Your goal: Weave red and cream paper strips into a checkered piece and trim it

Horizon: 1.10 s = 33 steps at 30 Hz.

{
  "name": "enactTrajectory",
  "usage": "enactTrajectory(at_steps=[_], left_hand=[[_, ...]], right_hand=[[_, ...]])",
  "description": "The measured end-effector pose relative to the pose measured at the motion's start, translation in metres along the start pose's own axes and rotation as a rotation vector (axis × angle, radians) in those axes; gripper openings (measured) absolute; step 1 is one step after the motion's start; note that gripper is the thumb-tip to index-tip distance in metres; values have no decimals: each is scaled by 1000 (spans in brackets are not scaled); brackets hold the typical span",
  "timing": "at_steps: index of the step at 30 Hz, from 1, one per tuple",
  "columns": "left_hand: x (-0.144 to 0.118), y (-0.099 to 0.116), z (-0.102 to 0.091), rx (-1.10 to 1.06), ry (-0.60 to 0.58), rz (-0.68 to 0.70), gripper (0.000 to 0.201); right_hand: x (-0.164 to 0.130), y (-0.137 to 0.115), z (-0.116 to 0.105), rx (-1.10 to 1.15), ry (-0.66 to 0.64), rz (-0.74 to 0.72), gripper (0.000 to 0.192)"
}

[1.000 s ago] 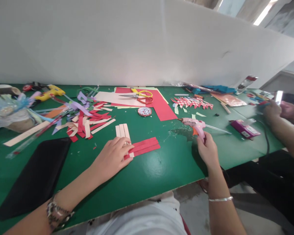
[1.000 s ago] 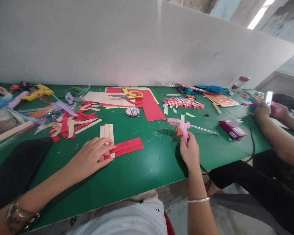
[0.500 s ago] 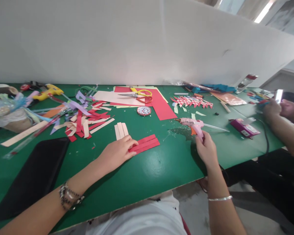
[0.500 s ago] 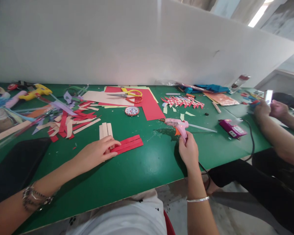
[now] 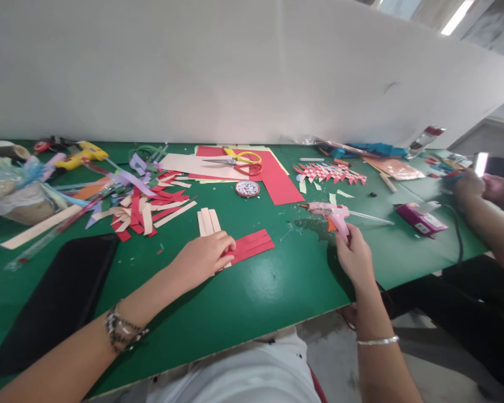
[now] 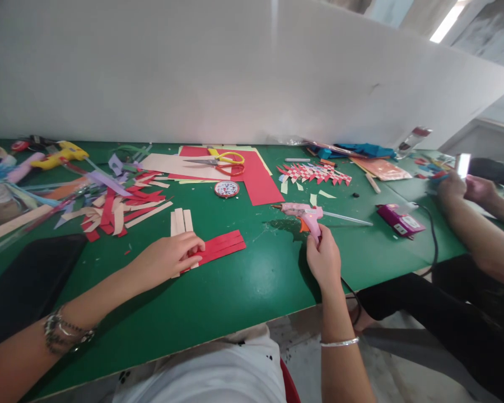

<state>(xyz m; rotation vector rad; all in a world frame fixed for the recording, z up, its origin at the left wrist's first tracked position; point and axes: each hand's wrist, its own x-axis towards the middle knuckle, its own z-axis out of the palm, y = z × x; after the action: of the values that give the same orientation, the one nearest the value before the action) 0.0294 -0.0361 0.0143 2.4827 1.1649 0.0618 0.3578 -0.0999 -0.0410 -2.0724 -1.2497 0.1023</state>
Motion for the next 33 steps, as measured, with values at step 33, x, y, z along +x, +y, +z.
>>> enactTrajectory(at_steps=[33], left_hand=[[-29,-13,2,-325,241,-93,45]], right_hand=[[-18,-33,-5,-20,14,-53,47]])
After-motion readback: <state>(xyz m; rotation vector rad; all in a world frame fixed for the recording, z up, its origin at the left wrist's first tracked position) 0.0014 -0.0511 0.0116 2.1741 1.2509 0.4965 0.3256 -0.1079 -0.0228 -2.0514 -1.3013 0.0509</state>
